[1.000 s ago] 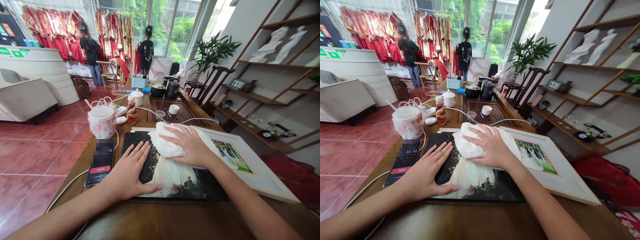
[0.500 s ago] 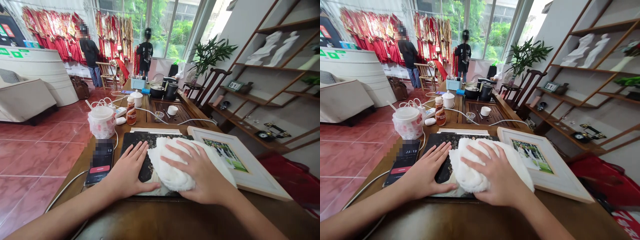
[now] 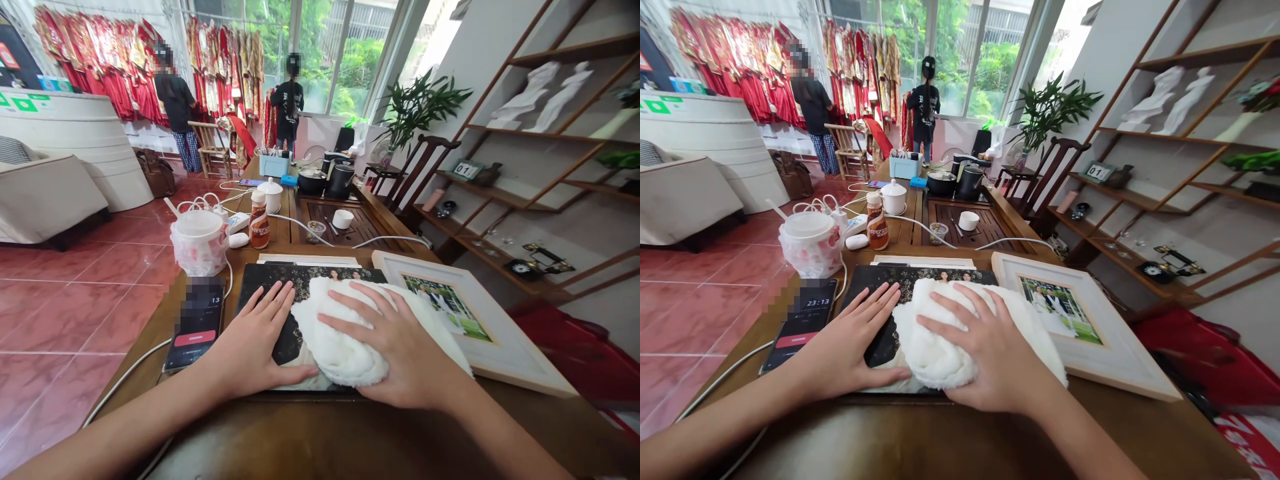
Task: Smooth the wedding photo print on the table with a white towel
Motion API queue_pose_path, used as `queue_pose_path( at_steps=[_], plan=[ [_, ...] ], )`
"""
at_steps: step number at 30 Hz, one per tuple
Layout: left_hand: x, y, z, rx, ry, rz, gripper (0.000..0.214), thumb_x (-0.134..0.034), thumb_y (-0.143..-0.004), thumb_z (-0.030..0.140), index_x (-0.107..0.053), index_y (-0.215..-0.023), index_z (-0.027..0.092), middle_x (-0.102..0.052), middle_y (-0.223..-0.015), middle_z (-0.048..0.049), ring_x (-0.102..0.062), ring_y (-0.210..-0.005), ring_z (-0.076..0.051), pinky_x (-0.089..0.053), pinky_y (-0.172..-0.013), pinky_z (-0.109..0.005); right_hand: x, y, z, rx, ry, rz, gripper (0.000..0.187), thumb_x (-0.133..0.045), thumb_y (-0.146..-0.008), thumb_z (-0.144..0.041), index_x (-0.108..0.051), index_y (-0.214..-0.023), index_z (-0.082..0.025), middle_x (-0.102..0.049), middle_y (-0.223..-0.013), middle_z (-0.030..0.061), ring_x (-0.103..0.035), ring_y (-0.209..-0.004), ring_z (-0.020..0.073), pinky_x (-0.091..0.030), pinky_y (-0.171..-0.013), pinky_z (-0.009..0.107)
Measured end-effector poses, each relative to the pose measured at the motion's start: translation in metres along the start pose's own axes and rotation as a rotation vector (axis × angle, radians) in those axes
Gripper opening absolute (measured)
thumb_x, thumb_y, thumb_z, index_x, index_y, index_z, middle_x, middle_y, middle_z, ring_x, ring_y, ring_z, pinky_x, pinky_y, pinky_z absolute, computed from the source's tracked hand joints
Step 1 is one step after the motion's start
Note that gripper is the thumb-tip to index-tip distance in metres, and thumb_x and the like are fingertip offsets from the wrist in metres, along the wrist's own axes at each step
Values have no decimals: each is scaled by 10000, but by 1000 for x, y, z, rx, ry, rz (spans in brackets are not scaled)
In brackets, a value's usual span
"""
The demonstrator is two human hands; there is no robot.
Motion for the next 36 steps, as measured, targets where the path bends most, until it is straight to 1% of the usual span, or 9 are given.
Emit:
queue_pose_path(
  at_steps=[2,6,15,20,25,27,30,33,36],
  plan=[
    [1,0,0,-6,12,12,1061,-426,-805,820,-224,-1538,81,-190,-1592,-160,-157,-1478,-318,-162,-1202,-504,1,-7,3,0,-9,6,901,-675,-665,-484,-302,-1484,-446,-256,-1597,-23,-277,-1385,421,-232,-1015,664],
    [0,0,-1,-14,38,34,1048,-453,-797,816,-242,-1537,104,-226,-1585,-160,-165,-1474,-332,-180,-1195,-521,1,-21,12,9,-5,26,845,-664,-710,-513,-329,-1481,-422,-292,-1584,5,-283,-1385,419,-230,-1029,680],
    [0,0,0,-6,32,-10,1074,-402,-813,828,-187,-1547,73,-160,-1596,-159,-125,-1482,-321,-149,-1204,-511,-1,-55,37,-3,40,55,819,-635,-750,-550,-312,-1490,-410,-243,-1604,17,-242,-1411,412,-245,-1022,668],
    [-1,1,0,22,4,7,1074,-375,-817,835,-203,-1542,61,-176,-1591,-169,-147,-1477,-335,-164,-1194,-528,0,-62,40,5,44,71,775,-597,-780,-615,-337,-1480,-405,-282,-1590,9,-234,-1420,391,-248,-1038,644],
    [-1,0,0,35,-1,17,1090,-380,-799,850,-245,-1529,52,-221,-1576,-189,-183,-1467,-350,-200,-1183,-536,1,-50,28,26,31,70,754,-587,-781,-628,-353,-1468,-425,-291,-1585,-8,-230,-1418,410,-218,-1031,681],
    [-2,0,0,36,-2,20,1089,-385,-792,853,-284,-1514,43,-242,-1566,-203,-200,-1461,-359,-210,-1178,-542,2,-39,20,30,21,56,778,-596,-771,-621,-331,-1477,-429,-275,-1590,-13,-235,-1413,422,-213,-1025,696],
    [-1,0,0,35,1,40,1061,-415,-783,848,-336,-1496,65,-272,-1558,-202,-218,-1455,-367,-222,-1172,-546,3,-21,8,34,10,32,821,-608,-755,-599,-293,-1494,-427,-257,-1596,-13,-236,-1405,444,-223,-1009,706],
    [-1,0,1,28,2,48,1040,-422,-793,835,-317,-1509,86,-276,-1563,-185,-216,-1458,-360,-218,-1175,-539,3,-1,-4,34,26,13,849,-599,-750,-585,-249,-1508,-428,-214,-1608,-22,-217,-1408,456,-235,-988,711],
    [-1,1,1,18,-2,50,1046,-424,-806,819,-264,-1528,79,-270,-1566,-183,-200,-1463,-354,-211,-1178,-532,1,13,-13,38,48,5,865,-587,-753,-588,-223,-1519,-418,-181,-1616,-23,-196,-1414,460,-226,-985,712]
  ],
)
Point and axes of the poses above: each hand's wrist, its own y-axis away from the middle knuckle, its own x-axis out of the back of the hand, z = x × y, the point moved 4 cm from there along -y, towards the middle knuckle
